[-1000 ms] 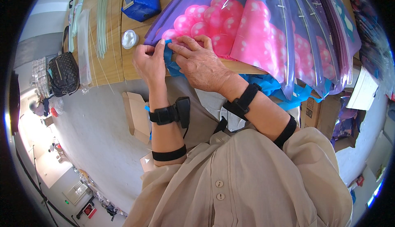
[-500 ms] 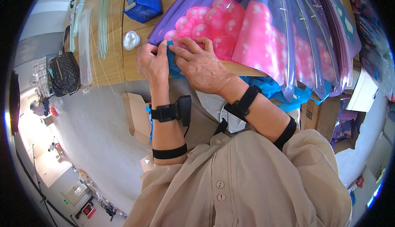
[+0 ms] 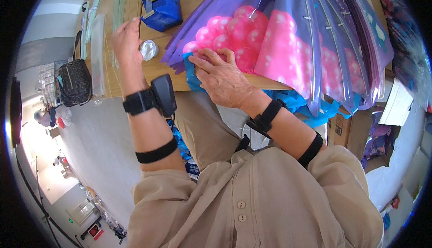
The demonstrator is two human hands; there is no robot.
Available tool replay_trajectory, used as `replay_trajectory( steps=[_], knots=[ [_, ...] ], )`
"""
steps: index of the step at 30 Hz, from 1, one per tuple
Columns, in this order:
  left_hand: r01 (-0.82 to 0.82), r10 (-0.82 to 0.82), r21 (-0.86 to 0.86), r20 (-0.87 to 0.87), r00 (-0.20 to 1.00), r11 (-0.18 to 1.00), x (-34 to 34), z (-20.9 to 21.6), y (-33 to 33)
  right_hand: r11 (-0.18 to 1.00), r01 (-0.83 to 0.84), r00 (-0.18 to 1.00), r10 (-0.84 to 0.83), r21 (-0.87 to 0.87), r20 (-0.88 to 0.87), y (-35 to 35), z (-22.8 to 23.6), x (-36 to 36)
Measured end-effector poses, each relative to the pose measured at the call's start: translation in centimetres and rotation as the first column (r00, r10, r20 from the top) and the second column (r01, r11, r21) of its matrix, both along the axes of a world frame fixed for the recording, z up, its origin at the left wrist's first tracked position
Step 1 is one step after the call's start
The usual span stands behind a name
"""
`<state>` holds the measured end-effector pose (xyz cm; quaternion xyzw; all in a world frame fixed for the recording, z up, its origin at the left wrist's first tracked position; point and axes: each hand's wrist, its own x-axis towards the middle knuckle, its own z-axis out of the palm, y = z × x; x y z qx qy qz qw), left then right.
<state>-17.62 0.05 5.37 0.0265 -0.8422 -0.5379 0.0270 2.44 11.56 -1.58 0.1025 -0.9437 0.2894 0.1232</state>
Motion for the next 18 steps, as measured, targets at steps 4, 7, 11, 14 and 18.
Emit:
replay_trajectory(
  steps=[4,7,11,14,18],
  knots=[
    [0.034,-0.043,0.076,0.123,0.991,0.997,-1.4,0.8,1.6,1.0,0.01,1.0,-0.011,0.019,0.014,0.4,-0.2,0.2],
    [0.075,-0.089,0.095,0.15,0.985,0.993,-1.4,1.5,2.0,0.999,0.018,1.0,-0.018,-0.034,-0.001,0.0,-0.2,0.0],
    [0.098,-0.168,0.369,0.163,0.972,0.924,-1.0,1.1,2.1,1.0,0.016,1.0,-0.016,-0.022,0.006,0.0,-0.2,0.0],
    [0.121,-0.197,0.47,0.115,0.974,0.874,-0.2,0.8,1.7,0.999,0.018,1.0,-0.018,-0.028,0.001,0.1,-0.3,-0.1],
    [0.12,-0.187,0.669,0.029,0.982,0.734,0.7,-0.2,0.8,0.999,0.016,1.0,-0.016,-0.028,-0.007,0.1,-0.2,-0.1]
  ],
)
